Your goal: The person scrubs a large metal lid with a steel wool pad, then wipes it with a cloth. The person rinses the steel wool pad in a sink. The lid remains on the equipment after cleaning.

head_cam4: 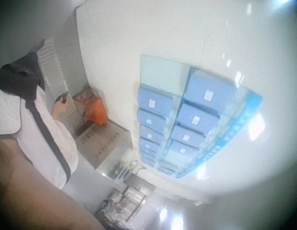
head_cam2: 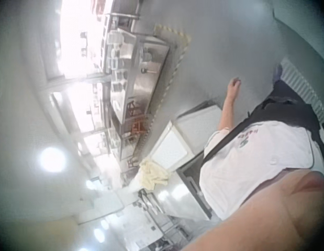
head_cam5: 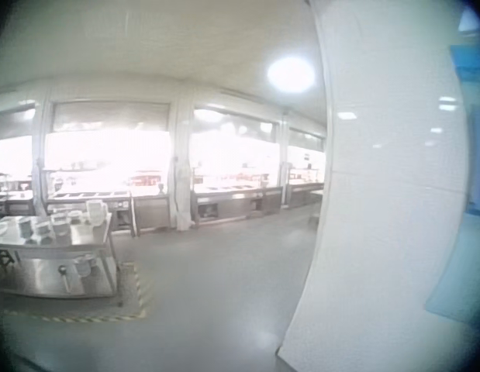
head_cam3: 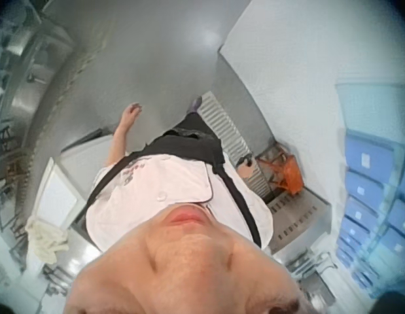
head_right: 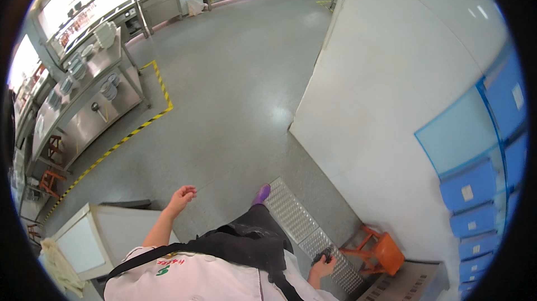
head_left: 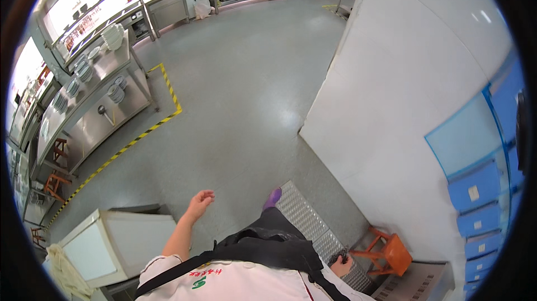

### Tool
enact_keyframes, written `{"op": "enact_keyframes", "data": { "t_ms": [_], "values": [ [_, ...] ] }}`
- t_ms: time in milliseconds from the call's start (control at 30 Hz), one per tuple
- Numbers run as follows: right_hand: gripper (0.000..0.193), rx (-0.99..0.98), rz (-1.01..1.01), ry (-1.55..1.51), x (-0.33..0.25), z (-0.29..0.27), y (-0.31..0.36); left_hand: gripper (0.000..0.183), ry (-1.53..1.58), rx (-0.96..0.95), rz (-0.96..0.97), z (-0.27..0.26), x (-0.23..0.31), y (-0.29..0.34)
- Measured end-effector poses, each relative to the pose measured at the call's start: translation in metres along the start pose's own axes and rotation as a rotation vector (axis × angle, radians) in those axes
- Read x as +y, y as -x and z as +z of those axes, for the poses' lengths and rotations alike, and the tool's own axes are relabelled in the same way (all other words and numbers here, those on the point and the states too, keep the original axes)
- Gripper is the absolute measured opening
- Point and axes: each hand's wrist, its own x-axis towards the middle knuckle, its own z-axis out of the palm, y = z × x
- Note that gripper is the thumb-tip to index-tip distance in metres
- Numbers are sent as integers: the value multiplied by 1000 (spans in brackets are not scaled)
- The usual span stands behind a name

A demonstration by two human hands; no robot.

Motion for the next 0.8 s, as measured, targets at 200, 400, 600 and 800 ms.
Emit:
{"op": "enact_keyframes", "data": {
  "t_ms": [200,400,600,800],
  "values": [
    [31,-187,-210,-178,-296,197,-159,26,10,263,-238,-6,-10,-151],
    [27,-407,-559,-664,-652,369,-289,26,112,343,-843,33,7,-233],
    [28,-695,-522,-884,-851,473,-325,33,79,329,-907,29,92,-507],
    [26,-468,-333,-987,-952,510,-389,40,-66,255,-584,51,283,-913]
  ]
}}
